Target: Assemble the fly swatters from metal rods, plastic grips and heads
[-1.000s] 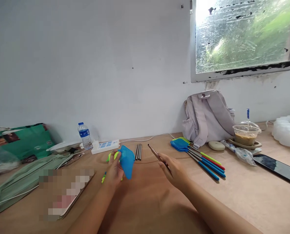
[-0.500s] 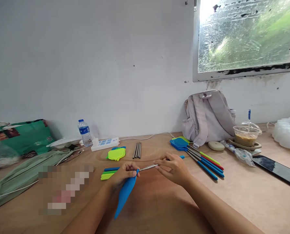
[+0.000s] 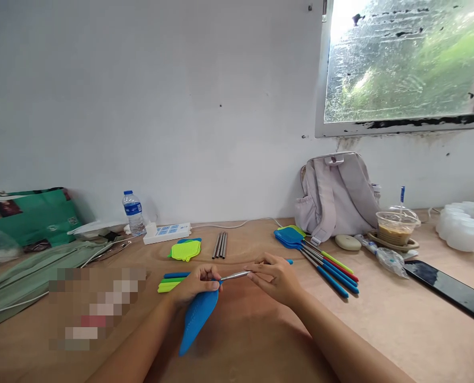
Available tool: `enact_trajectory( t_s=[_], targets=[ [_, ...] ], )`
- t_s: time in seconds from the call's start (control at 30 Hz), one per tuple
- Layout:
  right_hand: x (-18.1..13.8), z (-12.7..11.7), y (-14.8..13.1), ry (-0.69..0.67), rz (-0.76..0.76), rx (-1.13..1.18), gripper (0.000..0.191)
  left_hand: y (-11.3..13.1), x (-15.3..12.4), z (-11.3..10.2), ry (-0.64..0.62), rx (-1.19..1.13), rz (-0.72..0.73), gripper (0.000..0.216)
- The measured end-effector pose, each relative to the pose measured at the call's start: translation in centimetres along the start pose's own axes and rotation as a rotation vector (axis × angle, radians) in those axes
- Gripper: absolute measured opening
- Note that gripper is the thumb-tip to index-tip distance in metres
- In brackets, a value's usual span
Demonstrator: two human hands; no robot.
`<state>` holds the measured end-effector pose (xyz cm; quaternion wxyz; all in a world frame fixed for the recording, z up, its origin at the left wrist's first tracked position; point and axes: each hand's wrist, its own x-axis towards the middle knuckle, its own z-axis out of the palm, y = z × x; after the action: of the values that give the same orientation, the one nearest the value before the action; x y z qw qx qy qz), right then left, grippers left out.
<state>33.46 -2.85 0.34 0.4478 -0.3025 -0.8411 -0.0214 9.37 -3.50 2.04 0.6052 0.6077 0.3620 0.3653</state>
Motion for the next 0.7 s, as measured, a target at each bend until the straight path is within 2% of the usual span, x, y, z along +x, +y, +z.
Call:
enact_trajectory(
  t_s=[0.17, 0.33, 0.5, 0.7],
  targets=[
    [0.0, -0.1, -0.1, 0.011, 0.009, 0.003, 0.021, -0.1, 0.0, 0.0, -0.026, -0.012, 0.016, 0.038],
    [0.2, -0.6, -0.5, 0.021, -0.021, -0.112, 0.016, -0.1, -0.1, -0.3, -0.043, 0.079, 0.015, 0.035],
    [0.4, -1.4, -1.3, -0.13, -0.106, -0.174, 0.015, 0.0, -0.1, -0.4, -0.117, 0.291, 0.04, 0.027],
    [-0.1, -1.0, -1.9, -0.243, -0.115, -0.242, 0.016, -0.4, 0.0, 0.5, -0.183, 0.368, 0.082, 0.031]
  ],
)
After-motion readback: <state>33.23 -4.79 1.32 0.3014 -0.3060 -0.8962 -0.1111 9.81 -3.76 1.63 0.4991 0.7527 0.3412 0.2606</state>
